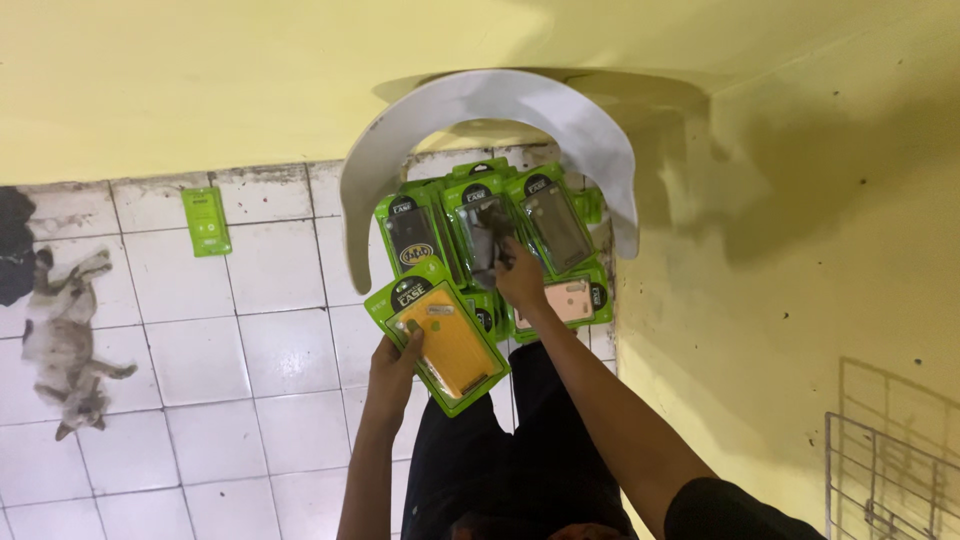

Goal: The person picks up packaged phone cases from a white plastic chair, wipes each package with a cloth, and hangs them on a wall-mounted wire grid display. The person repeats this process for multiple cases of different colors and designs.

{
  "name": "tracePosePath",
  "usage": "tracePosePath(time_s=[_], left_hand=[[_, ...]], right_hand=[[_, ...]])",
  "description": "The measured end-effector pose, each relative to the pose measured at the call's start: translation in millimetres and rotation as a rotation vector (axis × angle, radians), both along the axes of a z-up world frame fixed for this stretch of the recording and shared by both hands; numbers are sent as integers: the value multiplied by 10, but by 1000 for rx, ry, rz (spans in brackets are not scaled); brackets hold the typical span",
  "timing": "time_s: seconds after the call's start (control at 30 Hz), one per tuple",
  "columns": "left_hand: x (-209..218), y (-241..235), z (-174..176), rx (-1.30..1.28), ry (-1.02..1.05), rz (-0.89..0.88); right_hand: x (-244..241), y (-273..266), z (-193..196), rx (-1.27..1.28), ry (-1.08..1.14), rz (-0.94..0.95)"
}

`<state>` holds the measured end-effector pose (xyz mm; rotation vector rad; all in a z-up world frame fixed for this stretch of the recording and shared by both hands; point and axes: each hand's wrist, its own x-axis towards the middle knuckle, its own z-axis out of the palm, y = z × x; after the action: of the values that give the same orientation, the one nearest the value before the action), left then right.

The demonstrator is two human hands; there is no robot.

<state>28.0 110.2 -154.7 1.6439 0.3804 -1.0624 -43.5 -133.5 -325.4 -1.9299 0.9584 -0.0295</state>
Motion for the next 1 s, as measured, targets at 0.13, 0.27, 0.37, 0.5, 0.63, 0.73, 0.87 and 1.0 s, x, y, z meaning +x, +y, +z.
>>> tracePosePath(time_s=[0.13, 0.27, 0.37, 0.5, 0.63, 0.73, 0.87, 1.0], left_hand=[[-21, -9, 64, -42, -22, 0], [-32, -32, 337, -114, -54, -15], [-65, -33, 650, -109, -138, -136], [-174, -15, 1142, -222, -204, -182], [-403, 128, 1529, -245, -297, -246], [-692, 293, 1676, -373, -272, -201], [-994, 642, 1772, -453, -269, -162], [-1169, 1175, 2006, -235, -387, -218]], right_hand=[[-330, -37, 94, -131, 98, 32], [-682, -71, 638, 11, 120, -23], [-879, 47, 1378, 376, -16, -153], [-999, 257, 2499, 491, -231, -107], [-1129, 592, 3252, 336, -294, 21], [-1313, 832, 3518, 103, -336, 156], [-1510, 1248, 3545, 124, -302, 213], [-1625, 1816, 3505, 154, -222, 184]])
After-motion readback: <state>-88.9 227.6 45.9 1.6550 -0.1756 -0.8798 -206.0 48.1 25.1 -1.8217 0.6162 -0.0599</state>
